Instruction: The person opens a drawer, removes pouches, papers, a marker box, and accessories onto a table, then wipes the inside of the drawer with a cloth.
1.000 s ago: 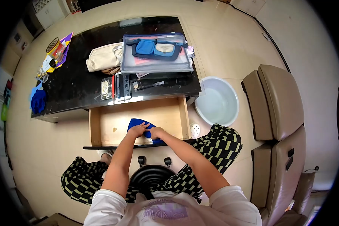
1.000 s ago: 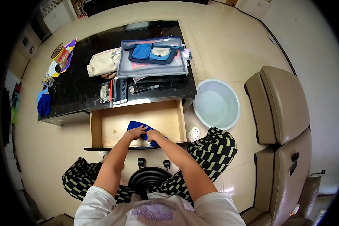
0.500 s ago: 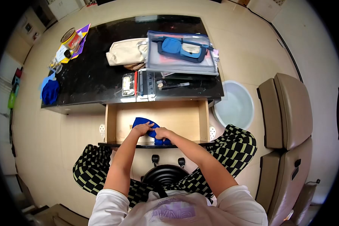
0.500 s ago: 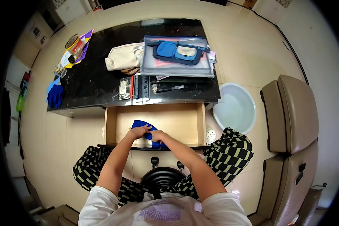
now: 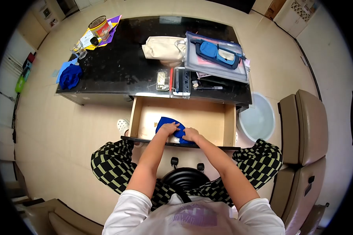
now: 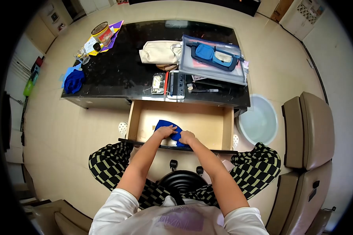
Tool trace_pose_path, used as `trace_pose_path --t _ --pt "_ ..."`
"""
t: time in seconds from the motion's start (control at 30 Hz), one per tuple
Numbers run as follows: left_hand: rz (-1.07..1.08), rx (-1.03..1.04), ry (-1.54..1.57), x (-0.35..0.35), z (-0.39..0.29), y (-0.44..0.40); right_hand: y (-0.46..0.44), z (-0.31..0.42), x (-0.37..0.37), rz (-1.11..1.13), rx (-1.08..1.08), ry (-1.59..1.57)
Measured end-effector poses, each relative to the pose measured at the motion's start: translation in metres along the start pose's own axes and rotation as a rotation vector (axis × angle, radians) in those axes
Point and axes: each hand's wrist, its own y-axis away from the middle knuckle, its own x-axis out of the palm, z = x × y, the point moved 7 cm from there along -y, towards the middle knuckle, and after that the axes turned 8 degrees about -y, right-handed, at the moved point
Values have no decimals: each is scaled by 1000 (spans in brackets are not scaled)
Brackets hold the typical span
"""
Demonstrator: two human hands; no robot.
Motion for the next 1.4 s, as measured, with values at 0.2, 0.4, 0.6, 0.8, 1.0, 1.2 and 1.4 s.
trace_pose_path --t 0.2,0.4,0.6,0.8,1.0,1.2,1.4 --pt "-223 -46 -39 -30 2 11 24 -17 -37 -198 49 -206" --pt "-726 -46 -253 -94 6 19 18 -18 -100 -462 -147 -162" --pt "-755 -180 -164 -106 36 -17 -18 -27 -125 -668 -200 -104" --pt "-827 -383 146 -98 80 -48 -78 -46 -116 -794 -297 227" --pt "-603 -316 234 -70 93 -59 -89 -52 -95 -604 -245 -104" --pt "-539 -310 147 -64 96 -63 -109 -46 -91 -641 -265 -13" --pt "-541 -284 114 -69 88 -57 -108 -45 -95 -715 -315 -59"
